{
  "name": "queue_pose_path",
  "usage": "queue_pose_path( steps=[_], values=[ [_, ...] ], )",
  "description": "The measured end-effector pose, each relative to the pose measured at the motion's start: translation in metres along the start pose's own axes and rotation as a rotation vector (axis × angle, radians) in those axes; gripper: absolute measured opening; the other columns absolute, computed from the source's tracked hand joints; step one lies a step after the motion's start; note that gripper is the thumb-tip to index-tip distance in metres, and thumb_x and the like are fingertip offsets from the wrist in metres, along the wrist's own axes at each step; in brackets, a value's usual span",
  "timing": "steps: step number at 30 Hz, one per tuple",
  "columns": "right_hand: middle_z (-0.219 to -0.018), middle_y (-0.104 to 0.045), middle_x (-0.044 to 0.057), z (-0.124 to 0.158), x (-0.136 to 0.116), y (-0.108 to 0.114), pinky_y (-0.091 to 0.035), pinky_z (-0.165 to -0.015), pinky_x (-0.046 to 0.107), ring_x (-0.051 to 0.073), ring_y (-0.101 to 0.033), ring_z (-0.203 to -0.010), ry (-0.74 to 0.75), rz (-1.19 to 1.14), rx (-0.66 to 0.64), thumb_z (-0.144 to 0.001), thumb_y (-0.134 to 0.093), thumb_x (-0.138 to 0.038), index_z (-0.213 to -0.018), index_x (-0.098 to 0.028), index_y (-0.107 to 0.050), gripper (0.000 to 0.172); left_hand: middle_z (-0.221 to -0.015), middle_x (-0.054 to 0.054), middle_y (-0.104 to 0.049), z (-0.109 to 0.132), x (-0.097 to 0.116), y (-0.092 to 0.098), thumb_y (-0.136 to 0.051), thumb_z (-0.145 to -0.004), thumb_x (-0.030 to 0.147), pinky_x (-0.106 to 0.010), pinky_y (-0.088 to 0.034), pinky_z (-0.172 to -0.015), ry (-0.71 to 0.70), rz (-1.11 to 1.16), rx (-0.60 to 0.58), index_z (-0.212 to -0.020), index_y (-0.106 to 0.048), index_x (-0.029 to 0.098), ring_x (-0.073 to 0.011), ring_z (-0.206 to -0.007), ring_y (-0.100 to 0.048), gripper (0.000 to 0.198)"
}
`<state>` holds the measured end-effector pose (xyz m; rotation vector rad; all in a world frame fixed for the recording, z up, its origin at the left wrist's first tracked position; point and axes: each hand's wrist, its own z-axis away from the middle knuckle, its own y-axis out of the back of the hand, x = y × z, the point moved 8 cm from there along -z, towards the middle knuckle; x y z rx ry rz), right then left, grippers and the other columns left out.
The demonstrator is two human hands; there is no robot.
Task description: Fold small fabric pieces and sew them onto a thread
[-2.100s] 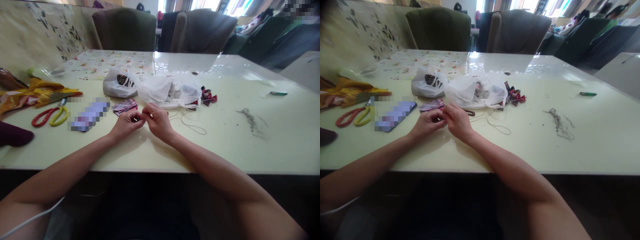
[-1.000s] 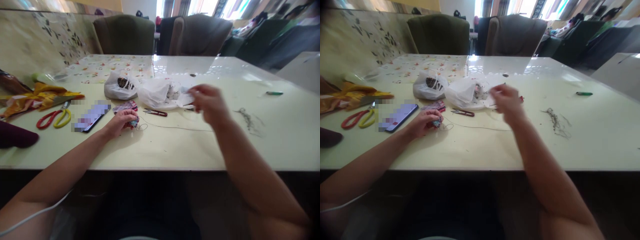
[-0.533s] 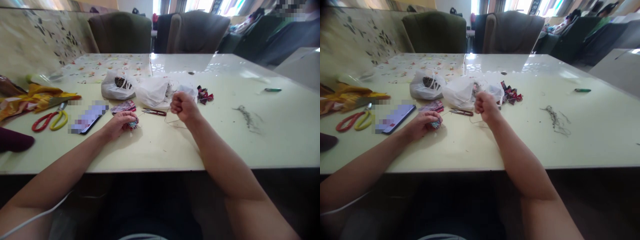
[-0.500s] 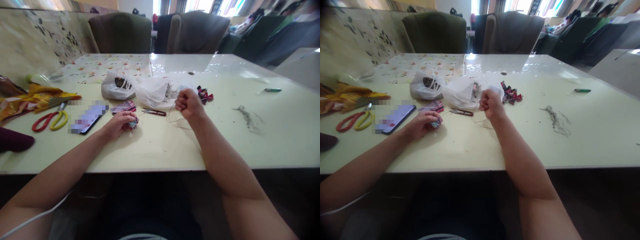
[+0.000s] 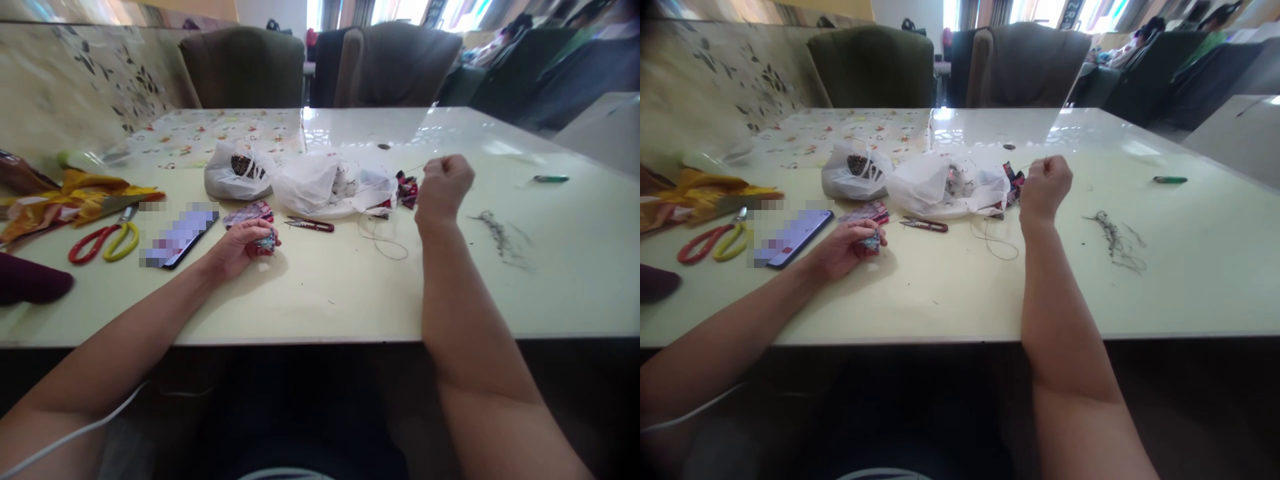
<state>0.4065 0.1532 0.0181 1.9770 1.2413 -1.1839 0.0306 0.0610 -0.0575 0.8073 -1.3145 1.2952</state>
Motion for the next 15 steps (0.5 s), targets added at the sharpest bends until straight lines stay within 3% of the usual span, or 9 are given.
queue_pose_path(
  steps=[1, 2, 3, 6, 9, 11, 15],
  values=[
    [-0.055, -0.033, -0.009, 0.01, -0.013, 0.004, -0.025, -0.058, 0.031, 0.009, -0.029, -0.051, 0.06, 0.112, 0.154, -0.09, -0.054, -0.008, -0.07, -0.025, -0.045, 0.027, -0.086, -0.004, -0.071, 0.0, 0.001, 0.001, -0.085, -0.067, 0.024, -0.024, -0.057, -0.065, -0.012, 0.021, 0.02, -0.08, -0.072, 0.015, -0.0125, -0.075, -0.066, 0.02],
    [-0.058, -0.037, -0.009, 0.023, -0.025, -0.002, -0.027, -0.059, 0.029, 0.009, -0.034, -0.053, 0.103, 0.201, 0.203, -0.088, -0.059, -0.009, -0.074, -0.023, -0.051, 0.021, -0.089, -0.003, -0.071, -0.001, 0.001, 0.002, -0.087, -0.067, 0.025, -0.024, -0.058, -0.068, -0.027, 0.044, 0.043, -0.082, -0.073, 0.015, -0.0118, -0.077, -0.066, 0.022],
    [-0.06, -0.041, -0.008, 0.036, -0.035, -0.019, -0.028, -0.059, 0.029, 0.009, -0.037, -0.055, 0.135, 0.246, 0.138, -0.087, -0.06, -0.008, -0.075, -0.021, -0.054, 0.019, -0.09, -0.003, -0.07, -0.001, 0.001, 0.004, -0.089, -0.066, 0.025, -0.023, -0.058, -0.067, -0.042, 0.069, 0.07, -0.083, -0.074, 0.015, -0.0106, -0.076, -0.065, 0.024],
    [-0.062, -0.049, -0.004, 0.088, -0.053, -0.093, -0.031, -0.06, 0.028, 0.009, -0.043, -0.06, 0.178, 0.183, -0.376, -0.088, -0.064, -0.015, -0.07, -0.019, -0.056, 0.021, -0.084, 0.001, -0.067, -0.002, 0.0, 0.008, -0.093, -0.062, 0.024, -0.018, -0.052, -0.057, -0.08, 0.132, 0.129, -0.083, -0.073, 0.017, -0.0074, -0.07, -0.06, 0.03],
    [-0.058, -0.045, -0.005, 0.144, -0.048, -0.14, -0.028, -0.058, 0.028, 0.01, -0.039, -0.057, 0.067, 0.148, -0.734, -0.092, -0.067, -0.036, -0.076, -0.018, -0.061, 0.024, -0.084, 0.002, -0.067, -0.003, -0.002, 0.005, -0.094, -0.063, 0.026, -0.017, -0.05, -0.055, -0.101, 0.146, 0.12, -0.084, -0.072, 0.017, -0.0078, -0.07, -0.061, 0.032],
    [-0.056, -0.043, -0.006, 0.168, -0.042, -0.154, -0.025, -0.057, 0.028, 0.01, -0.036, -0.055, 0.02, 0.169, -0.849, -0.09, -0.069, -0.042, -0.083, -0.018, -0.063, 0.026, -0.087, 0.002, -0.068, -0.003, -0.003, 0.002, -0.094, -0.064, 0.027, -0.018, -0.053, -0.058, -0.114, 0.137, 0.097, -0.085, -0.071, 0.018, -0.0089, -0.073, -0.063, 0.032],
    [-0.062, -0.045, -0.004, 0.183, -0.041, -0.161, -0.027, -0.061, 0.027, 0.01, -0.038, -0.061, 0.083, 0.129, -0.917, -0.09, -0.061, -0.032, -0.073, -0.018, -0.056, 0.023, -0.089, 0.001, -0.069, -0.003, -0.006, -0.004, -0.093, -0.067, 0.032, -0.02, -0.056, -0.062, -0.123, 0.096, 0.054, -0.087, -0.07, 0.018, -0.0101, -0.076, -0.064, 0.033]
  ],
)
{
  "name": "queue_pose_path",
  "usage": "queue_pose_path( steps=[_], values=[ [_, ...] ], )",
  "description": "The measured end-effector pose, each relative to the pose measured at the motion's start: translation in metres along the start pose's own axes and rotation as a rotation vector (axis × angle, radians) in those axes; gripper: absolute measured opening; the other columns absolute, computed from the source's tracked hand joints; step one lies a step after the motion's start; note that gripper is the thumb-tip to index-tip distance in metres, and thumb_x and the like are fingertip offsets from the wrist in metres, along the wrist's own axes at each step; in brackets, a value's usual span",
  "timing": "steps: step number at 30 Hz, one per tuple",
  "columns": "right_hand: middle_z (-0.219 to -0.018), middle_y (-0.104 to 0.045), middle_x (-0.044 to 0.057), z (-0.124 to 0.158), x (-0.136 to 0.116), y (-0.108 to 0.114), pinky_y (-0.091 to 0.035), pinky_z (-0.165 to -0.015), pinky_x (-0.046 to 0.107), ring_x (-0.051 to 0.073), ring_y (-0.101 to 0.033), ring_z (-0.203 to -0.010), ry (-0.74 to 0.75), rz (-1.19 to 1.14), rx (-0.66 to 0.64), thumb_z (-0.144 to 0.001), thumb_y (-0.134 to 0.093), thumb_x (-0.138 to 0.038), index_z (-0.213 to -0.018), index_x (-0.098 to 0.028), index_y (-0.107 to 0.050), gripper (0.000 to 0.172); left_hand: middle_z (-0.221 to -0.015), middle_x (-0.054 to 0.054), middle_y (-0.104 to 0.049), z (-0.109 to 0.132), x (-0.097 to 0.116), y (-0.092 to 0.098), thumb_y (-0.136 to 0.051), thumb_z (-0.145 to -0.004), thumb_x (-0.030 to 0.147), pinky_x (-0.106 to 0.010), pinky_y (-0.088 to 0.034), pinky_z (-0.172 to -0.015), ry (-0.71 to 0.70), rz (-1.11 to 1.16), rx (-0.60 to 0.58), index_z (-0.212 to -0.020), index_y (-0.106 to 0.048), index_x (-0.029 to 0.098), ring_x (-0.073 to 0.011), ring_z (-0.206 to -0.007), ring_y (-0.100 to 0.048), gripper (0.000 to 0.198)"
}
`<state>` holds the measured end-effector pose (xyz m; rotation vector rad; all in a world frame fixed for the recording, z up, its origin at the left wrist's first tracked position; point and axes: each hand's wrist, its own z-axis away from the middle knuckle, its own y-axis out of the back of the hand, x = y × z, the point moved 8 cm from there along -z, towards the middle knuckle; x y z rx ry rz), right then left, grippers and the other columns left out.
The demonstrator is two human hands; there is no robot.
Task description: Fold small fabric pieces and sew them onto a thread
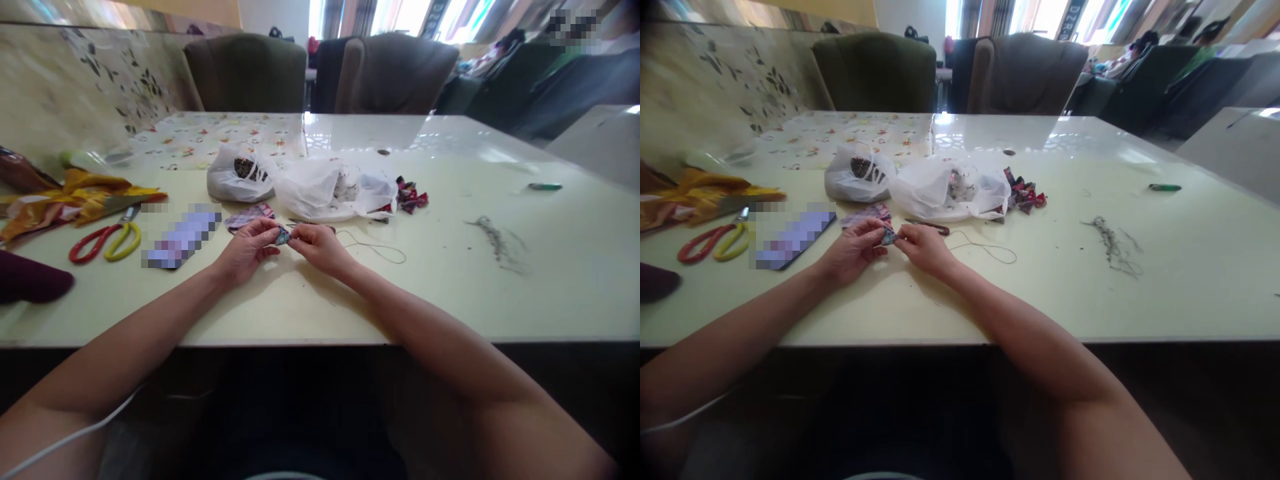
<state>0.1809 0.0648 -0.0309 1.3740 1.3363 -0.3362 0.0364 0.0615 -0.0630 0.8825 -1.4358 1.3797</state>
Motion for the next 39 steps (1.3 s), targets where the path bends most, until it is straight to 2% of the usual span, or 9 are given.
queue_pose_path(
  steps=[7, 12, 16, 18, 21, 23, 28, 34, 39],
  values=[
    [-0.062, -0.042, -0.004, -0.001, -0.001, 0.001, -0.028, -0.063, 0.027, 0.01, -0.038, -0.062, 0.054, 0.019, -0.029, -0.089, -0.057, -0.031, -0.067, -0.019, -0.047, 0.027, -0.087, -0.001, -0.069, 0.004, 0.002, -0.011, -0.091, -0.069, 0.033, -0.025, -0.059, -0.069, 0.0, -0.106, -0.077, -0.088, -0.073, 0.016, -0.0114, -0.074, -0.065, 0.032],
    [-0.066, -0.046, -0.004, -0.001, 0.003, 0.002, -0.031, -0.065, 0.027, 0.012, -0.041, -0.064, 0.016, 0.068, -0.062, -0.096, -0.053, -0.039, -0.081, -0.019, -0.055, 0.025, -0.084, 0.0, -0.07, -0.002, 0.012, 0.007, -0.091, -0.067, 0.029, -0.027, -0.059, -0.071, -0.082, -0.052, 0.056, -0.083, -0.071, 0.016, -0.0102, -0.068, -0.063, 0.029],
    [-0.08, -0.06, 0.003, 0.002, -0.011, -0.007, -0.038, -0.076, 0.03, 0.016, -0.053, -0.078, 0.188, 0.217, -0.172, -0.097, -0.055, -0.036, -0.08, -0.018, -0.06, 0.025, -0.085, 0.0, -0.073, -0.008, 0.016, 0.021, -0.091, -0.065, 0.028, -0.025, -0.06, -0.07, -0.12, 0.029, 0.114, -0.088, -0.072, 0.016, -0.0091, -0.066, -0.065, 0.032],
    [-0.093, -0.064, 0.008, 0.003, -0.016, -0.003, -0.041, -0.085, 0.033, 0.02, -0.057, -0.09, 0.253, 0.257, -0.103, -0.097, -0.058, -0.038, -0.083, -0.018, -0.064, 0.026, -0.086, -0.001, -0.074, -0.01, 0.016, 0.022, -0.093, -0.063, 0.03, -0.024, -0.06, -0.069, -0.121, 0.054, 0.12, -0.09, -0.073, 0.016, -0.009, -0.067, -0.065, 0.035],
    [-0.102, -0.065, 0.01, 0.0, -0.01, 0.015, -0.044, -0.083, 0.033, 0.019, -0.058, -0.086, 0.166, 0.212, 0.103, -0.094, -0.059, -0.035, -0.09, -0.017, -0.067, 0.02, -0.084, -0.001, -0.073, -0.009, 0.013, 0.019, -0.095, -0.061, 0.032, -0.024, -0.06, -0.067, -0.1, 0.053, 0.105, -0.088, -0.074, 0.016, -0.009, -0.065, -0.065, 0.038],
    [-0.097, -0.066, 0.008, -0.001, -0.001, 0.019, -0.043, -0.076, 0.032, 0.015, -0.055, -0.075, 0.07, 0.105, 0.134, -0.091, -0.062, -0.036, -0.092, -0.016, -0.067, 0.02, -0.082, 0.0, -0.072, -0.007, 0.011, 0.013, -0.095, -0.061, 0.033, -0.024, -0.06, -0.067, -0.089, 0.023, 0.083, -0.086, -0.074, 0.016, -0.0092, -0.065, -0.065, 0.038],
    [-0.074, -0.06, 0.001, -0.002, 0.004, 0.005, -0.039, -0.067, 0.028, 0.013, -0.048, -0.066, -0.024, -0.158, 0.027, -0.084, -0.067, -0.046, -0.085, -0.016, -0.066, 0.03, -0.084, -0.001, -0.071, 0.0, 0.016, 0.002, -0.095, -0.061, 0.037, -0.029, -0.061, -0.07, -0.116, -0.105, 0.059, -0.084, -0.073, 0.016, -0.0115, -0.068, -0.065, 0.038],
    [-0.066, -0.056, -0.001, -0.001, 0.005, 0.008, -0.036, -0.064, 0.027, 0.012, -0.047, -0.064, -0.046, -0.16, 0.056, -0.083, -0.062, -0.037, -0.074, -0.017, -0.061, 0.022, -0.105, -0.005, -0.073, 0.004, 0.019, -0.006, -0.093, -0.064, 0.042, -0.029, -0.061, -0.069, -0.142, -0.227, 0.019, -0.086, -0.073, 0.016, -0.0123, -0.072, -0.067, 0.039],
    [-0.064, -0.055, -0.001, -0.001, 0.007, 0.012, -0.035, -0.064, 0.027, 0.012, -0.047, -0.064, -0.056, -0.143, 0.06, -0.082, -0.062, -0.036, -0.073, -0.017, -0.061, 0.021, -0.092, -0.003, -0.073, 0.004, 0.015, -0.005, -0.092, -0.065, 0.041, -0.029, -0.062, -0.07, -0.119, -0.208, 0.016, -0.087, -0.072, 0.018, -0.0136, -0.072, -0.068, 0.037]
  ],
)
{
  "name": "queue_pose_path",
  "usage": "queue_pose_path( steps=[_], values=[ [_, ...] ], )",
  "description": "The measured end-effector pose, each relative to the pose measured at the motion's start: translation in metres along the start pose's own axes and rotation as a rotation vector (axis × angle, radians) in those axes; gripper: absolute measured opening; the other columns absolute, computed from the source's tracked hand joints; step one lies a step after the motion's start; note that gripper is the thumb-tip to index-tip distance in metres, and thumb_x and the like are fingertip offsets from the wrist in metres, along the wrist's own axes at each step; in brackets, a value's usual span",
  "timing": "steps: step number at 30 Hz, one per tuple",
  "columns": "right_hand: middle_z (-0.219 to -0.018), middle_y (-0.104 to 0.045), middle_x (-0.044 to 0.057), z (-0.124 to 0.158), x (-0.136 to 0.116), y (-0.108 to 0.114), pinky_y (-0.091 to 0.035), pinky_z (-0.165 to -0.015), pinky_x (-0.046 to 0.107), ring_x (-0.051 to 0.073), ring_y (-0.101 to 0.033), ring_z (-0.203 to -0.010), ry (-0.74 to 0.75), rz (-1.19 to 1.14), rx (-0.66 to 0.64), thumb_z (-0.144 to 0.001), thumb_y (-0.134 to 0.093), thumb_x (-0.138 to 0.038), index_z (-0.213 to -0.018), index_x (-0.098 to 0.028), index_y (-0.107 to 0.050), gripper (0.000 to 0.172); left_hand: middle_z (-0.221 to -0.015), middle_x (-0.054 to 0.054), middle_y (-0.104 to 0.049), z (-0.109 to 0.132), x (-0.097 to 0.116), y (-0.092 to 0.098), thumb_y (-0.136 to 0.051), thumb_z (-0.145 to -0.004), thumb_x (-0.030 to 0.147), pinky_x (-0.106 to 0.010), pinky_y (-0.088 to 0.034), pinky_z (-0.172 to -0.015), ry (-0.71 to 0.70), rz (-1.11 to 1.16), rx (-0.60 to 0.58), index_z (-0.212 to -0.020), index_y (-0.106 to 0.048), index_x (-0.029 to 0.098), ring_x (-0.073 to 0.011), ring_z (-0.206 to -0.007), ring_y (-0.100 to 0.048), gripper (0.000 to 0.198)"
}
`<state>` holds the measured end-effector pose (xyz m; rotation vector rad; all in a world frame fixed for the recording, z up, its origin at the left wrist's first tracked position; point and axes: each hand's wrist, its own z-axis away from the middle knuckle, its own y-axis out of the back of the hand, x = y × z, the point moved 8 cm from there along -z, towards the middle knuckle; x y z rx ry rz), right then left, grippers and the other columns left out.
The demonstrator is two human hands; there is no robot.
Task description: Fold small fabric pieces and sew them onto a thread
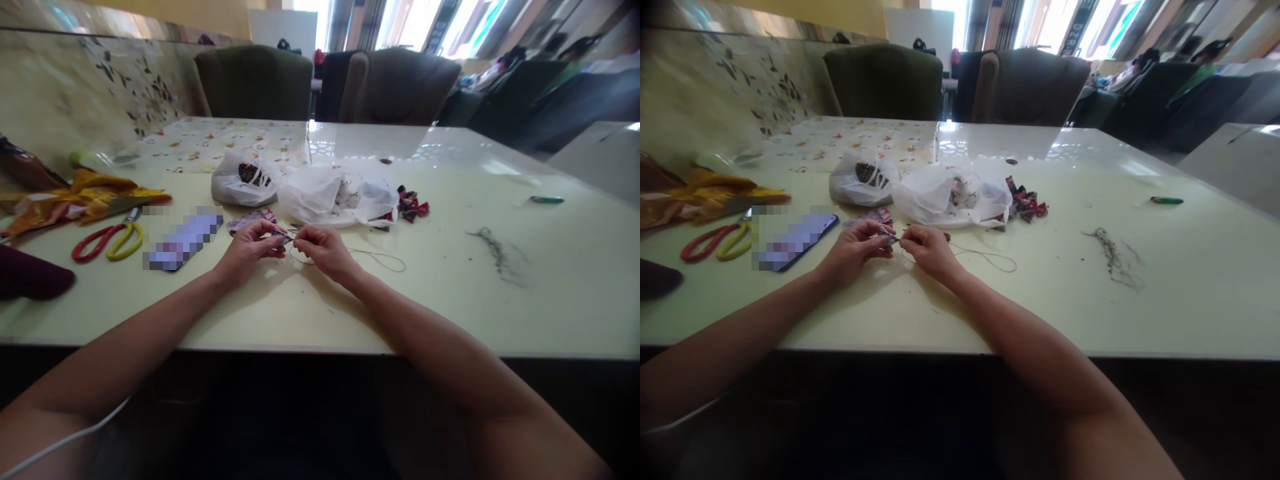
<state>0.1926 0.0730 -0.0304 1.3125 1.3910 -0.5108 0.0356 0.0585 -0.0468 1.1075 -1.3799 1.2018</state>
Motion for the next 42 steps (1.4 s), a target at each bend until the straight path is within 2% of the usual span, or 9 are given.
queue_pose_path(
  steps=[7, 11, 14, 20, 22, 26, 29, 35, 42],
  values=[
    [-0.063, -0.054, -0.002, 0.001, 0.0, -0.002, -0.035, -0.064, 0.026, 0.011, -0.045, -0.064, 0.002, 0.005, -0.018, -0.082, -0.061, -0.034, -0.073, -0.016, -0.063, 0.02, -0.094, -0.003, -0.073, 0.002, -0.005, -0.007, -0.093, -0.066, 0.04, -0.03, -0.063, -0.073, 0.033, -0.033, -0.066, -0.095, -0.075, 0.02, -0.0157, -0.077, -0.071, 0.04],
    [-0.063, -0.053, -0.003, 0.001, -0.002, -0.004, -0.034, -0.063, 0.026, 0.011, -0.044, -0.062, 0.025, -0.013, -0.045, -0.082, -0.061, -0.033, -0.072, -0.016, -0.061, 0.02, -0.081, -0.003, -0.072, 0.002, -0.005, -0.006, -0.093, -0.065, 0.043, -0.029, -0.061, -0.069, 0.045, -0.09, -0.045, -0.084, -0.074, 0.017, -0.0155, -0.071, -0.069, 0.038],
    [-0.063, -0.052, -0.003, 0.001, -0.002, -0.005, -0.034, -0.064, 0.026, 0.011, -0.045, -0.064, 0.04, -0.004, -0.034, -0.083, -0.06, -0.033, -0.071, -0.017, -0.059, 0.02, -0.08, -0.003, -0.072, 0.003, -0.003, -0.006, -0.093, -0.063, 0.043, -0.028, -0.061, -0.068, 0.041, -0.092, -0.029, -0.08, -0.074, 0.016, -0.0144, -0.068, -0.068, 0.037],
    [-0.065, -0.052, -0.002, 0.0, 0.001, -0.01, -0.035, -0.065, 0.027, 0.012, -0.046, -0.067, 0.043, 0.007, -0.047, -0.084, -0.06, -0.034, -0.071, -0.018, -0.057, 0.021, -0.082, -0.003, -0.073, 0.002, -0.005, -0.006, -0.091, -0.066, 0.042, -0.027, -0.06, -0.067, 0.045, -0.115, -0.032, -0.085, -0.078, 0.018, -0.013, -0.065, -0.066, 0.033],
    [-0.066, -0.053, -0.001, -0.003, 0.004, -0.003, -0.036, -0.066, 0.027, 0.013, -0.047, -0.067, 0.044, 0.032, -0.02, -0.087, -0.058, -0.036, -0.072, -0.018, -0.056, 0.024, -0.084, -0.003, -0.073, 0.001, -0.005, -0.003, -0.09, -0.067, 0.042, -0.027, -0.06, -0.066, 0.043, -0.118, -0.02, -0.086, -0.079, 0.018, -0.0128, -0.065, -0.065, 0.033],
    [-0.074, -0.058, 0.002, -0.011, 0.006, 0.034, -0.038, -0.071, 0.029, 0.015, -0.05, -0.072, 0.058, 0.313, 0.172, -0.093, -0.055, -0.03, -0.071, -0.019, -0.055, 0.024, -0.078, -0.001, -0.067, -0.003, -0.005, 0.008, -0.092, -0.064, 0.039, -0.028, -0.061, -0.065, 0.047, -0.036, 0.064, -0.081, -0.076, 0.017, -0.0122, -0.063, -0.063, 0.033],
    [-0.087, -0.064, 0.007, -0.017, 0.011, 0.049, -0.038, -0.074, 0.031, 0.018, -0.054, -0.081, 0.002, 0.622, 0.154, -0.092, -0.056, -0.021, -0.073, -0.017, -0.061, 0.02, -0.073, 0.001, -0.064, -0.005, -0.004, 0.013, -0.093, -0.062, 0.037, -0.028, -0.061, -0.065, 0.06, 0.036, 0.107, -0.08, -0.074, 0.016, -0.0111, -0.061, -0.061, 0.034],
    [-0.109, -0.069, 0.012, -0.021, 0.028, 0.04, -0.039, -0.075, 0.032, 0.025, -0.06, -0.099, -0.139, 0.907, -0.025, -0.093, -0.06, -0.02, -0.098, -0.017, -0.075, 0.016, -0.07, 0.001, -0.061, -0.006, -0.005, 0.015, -0.092, -0.064, 0.034, -0.027, -0.061, -0.063, 0.075, 0.087, 0.114, -0.082, -0.073, 0.015, -0.0107, -0.061, -0.06, 0.033],
    [-0.114, -0.069, 0.014, -0.022, 0.029, 0.034, -0.04, -0.076, 0.033, 0.026, -0.061, -0.1, -0.159, 0.966, -0.037, -0.1, -0.055, -0.027, -0.107, -0.019, -0.073, 0.022, -0.071, 0.001, -0.063, -0.009, -0.009, 0.02, -0.09, -0.067, 0.033, -0.027, -0.061, -0.062, 0.068, 0.071, 0.134, -0.083, -0.073, 0.015, -0.0107, -0.061, -0.06, 0.03]
  ],
)
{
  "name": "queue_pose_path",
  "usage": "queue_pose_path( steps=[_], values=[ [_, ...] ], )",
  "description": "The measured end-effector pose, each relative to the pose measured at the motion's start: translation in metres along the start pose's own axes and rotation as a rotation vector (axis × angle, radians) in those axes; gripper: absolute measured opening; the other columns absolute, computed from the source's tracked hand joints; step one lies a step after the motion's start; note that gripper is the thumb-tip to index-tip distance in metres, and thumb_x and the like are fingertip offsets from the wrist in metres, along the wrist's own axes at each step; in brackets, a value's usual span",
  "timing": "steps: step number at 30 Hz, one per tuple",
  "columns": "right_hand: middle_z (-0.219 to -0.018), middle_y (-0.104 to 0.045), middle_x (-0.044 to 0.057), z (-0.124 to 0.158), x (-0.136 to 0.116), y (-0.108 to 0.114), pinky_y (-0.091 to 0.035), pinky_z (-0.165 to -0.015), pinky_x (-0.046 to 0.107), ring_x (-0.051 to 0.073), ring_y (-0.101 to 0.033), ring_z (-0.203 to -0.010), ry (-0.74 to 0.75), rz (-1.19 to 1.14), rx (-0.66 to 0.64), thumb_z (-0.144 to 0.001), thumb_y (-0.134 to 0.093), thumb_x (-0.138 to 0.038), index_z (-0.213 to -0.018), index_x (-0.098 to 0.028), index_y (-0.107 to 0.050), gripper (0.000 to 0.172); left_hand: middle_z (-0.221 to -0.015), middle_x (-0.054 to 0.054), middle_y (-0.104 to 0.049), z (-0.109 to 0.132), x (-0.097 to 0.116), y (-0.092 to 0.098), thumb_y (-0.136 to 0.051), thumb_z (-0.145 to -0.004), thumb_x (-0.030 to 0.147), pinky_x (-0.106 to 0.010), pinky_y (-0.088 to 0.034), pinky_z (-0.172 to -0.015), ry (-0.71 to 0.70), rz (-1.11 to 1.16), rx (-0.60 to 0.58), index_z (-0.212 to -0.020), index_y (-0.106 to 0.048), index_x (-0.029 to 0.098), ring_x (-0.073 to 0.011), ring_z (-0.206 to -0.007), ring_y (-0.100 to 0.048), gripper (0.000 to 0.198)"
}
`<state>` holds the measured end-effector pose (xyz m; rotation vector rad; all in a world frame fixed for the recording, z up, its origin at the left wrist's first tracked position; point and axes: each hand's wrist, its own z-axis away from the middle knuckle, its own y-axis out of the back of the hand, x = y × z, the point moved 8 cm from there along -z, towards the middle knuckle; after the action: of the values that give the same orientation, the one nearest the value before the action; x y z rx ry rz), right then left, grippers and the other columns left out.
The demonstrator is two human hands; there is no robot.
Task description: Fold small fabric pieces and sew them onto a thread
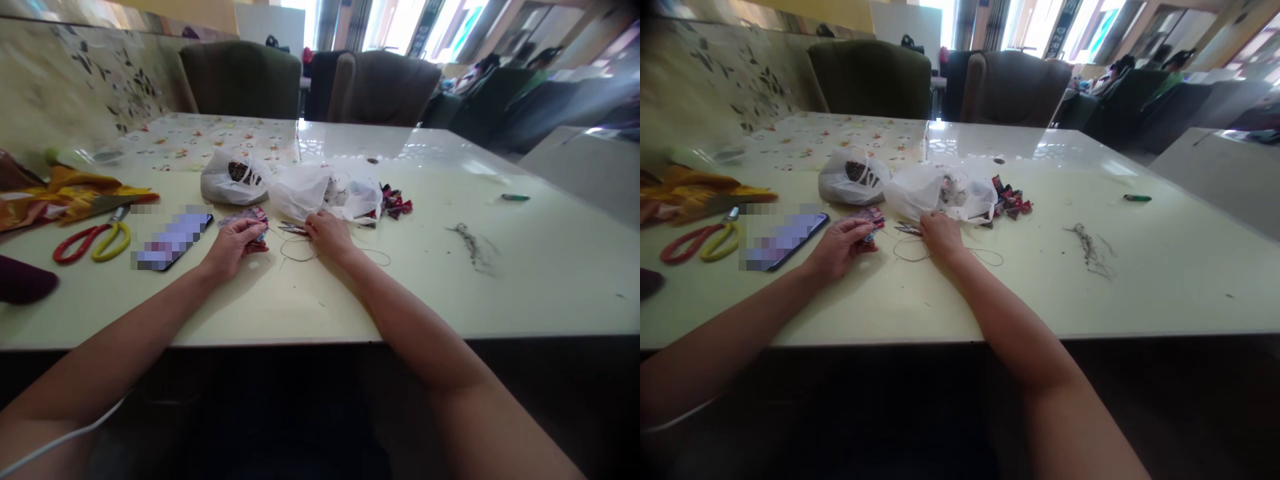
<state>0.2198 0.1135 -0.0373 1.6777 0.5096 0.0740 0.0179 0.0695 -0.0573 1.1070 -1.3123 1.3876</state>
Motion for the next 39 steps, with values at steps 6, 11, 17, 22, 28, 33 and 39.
queue_pose_path(
  steps=[6, 11, 17, 22, 28, 33, 39],
  values=[
    [-0.116, -0.07, 0.014, -0.006, 0.017, -0.004, -0.042, -0.078, 0.033, 0.025, -0.062, -0.1, -0.055, -0.005, -0.037, -0.096, -0.058, -0.024, -0.102, -0.018, -0.071, 0.015, -0.074, 0.001, -0.068, 0.0, 0.011, 0.007, -0.086, -0.066, 0.03, -0.025, -0.059, -0.057, -0.072, 0.044, 0.108, -0.081, -0.07, 0.016, -0.0093, -0.055, -0.06, 0.026],
    [-0.113, -0.071, 0.016, -0.007, 0.029, -0.008, -0.043, -0.08, 0.033, 0.027, -0.062, -0.102, -0.078, 0.004, -0.058, -0.091, -0.057, -0.016, -0.096, -0.015, -0.07, 0.014, -0.066, 0.003, -0.065, -0.001, 0.026, 0.019, -0.082, -0.07, 0.024, -0.024, -0.057, -0.055, -0.155, 0.137, 0.21, -0.078, -0.069, 0.019, -0.0097, -0.052, -0.06, 0.017],
    [-0.11, -0.072, 0.02, -0.005, 0.039, 0.002, -0.045, -0.08, 0.037, 0.032, -0.064, -0.1, -0.124, -0.028, -0.013, -0.093, -0.051, -0.015, -0.107, -0.014, -0.069, 0.022, -0.063, 0.005, -0.059, -0.001, 0.038, 0.032, -0.083, -0.071, 0.025, -0.021, -0.056, -0.054, -0.244, 0.19, 0.275, -0.072, -0.065, 0.023, -0.0083, -0.053, -0.053, 0.018],
    [-0.102, -0.072, 0.015, -0.006, 0.048, 0.016, -0.046, -0.083, 0.036, 0.026, -0.063, -0.098, -0.116, -0.221, 0.09, -0.091, -0.048, -0.007, -0.11, -0.014, -0.066, 0.028, -0.062, 0.005, -0.057, -0.002, 0.045, 0.04, -0.078, -0.071, 0.017, -0.018, -0.054, -0.05, -0.274, 0.277, 0.32, -0.067, -0.062, 0.021, -0.0068, -0.051, -0.052, 0.017],
    [-0.074, -0.06, -0.001, -0.003, 0.045, 0.009, -0.044, -0.058, 0.023, 0.01, -0.053, -0.058, -0.191, -1.435, 0.082, -0.088, -0.057, -0.014, -0.095, -0.017, -0.062, 0.009, -0.065, 0.003, -0.064, -0.002, 0.029, 0.024, -0.073, -0.075, 0.013, -0.019, -0.057, -0.051, -0.116, 0.318, 0.251, -0.075, -0.068, 0.016, -0.0078, -0.05, -0.057, 0.006],
    [-0.084, -0.071, 0.003, 0.01, 0.002, 0.005, -0.051, -0.061, 0.022, 0.008, -0.059, -0.06, -0.221, -1.883, -0.122, -0.078, -0.063, -0.007, -0.1, -0.016, -0.066, 0.024, -0.073, -0.003, -0.071, 0.0, 0.014, 0.01, -0.076, -0.081, 0.015, -0.022, -0.062, -0.06, -0.021, 0.312, 0.168, -0.081, -0.073, 0.012, -0.0097, -0.057, -0.064, 0.005],
    [-0.097, -0.073, 0.002, 0.024, -0.033, 0.005, -0.055, -0.065, 0.027, 0.011, -0.065, -0.068, -0.104, -1.953, -0.302, -0.068, -0.066, -0.003, -0.116, -0.019, -0.064, 0.051, -0.085, -0.007, -0.075, 0.003, 0.01, 0.0, -0.073, -0.088, 0.015, -0.024, -0.064, -0.071, 0.017, 0.299, 0.075, -0.091, -0.076, 0.01, -0.0115, -0.069, -0.069, 0.007]
  ],
)
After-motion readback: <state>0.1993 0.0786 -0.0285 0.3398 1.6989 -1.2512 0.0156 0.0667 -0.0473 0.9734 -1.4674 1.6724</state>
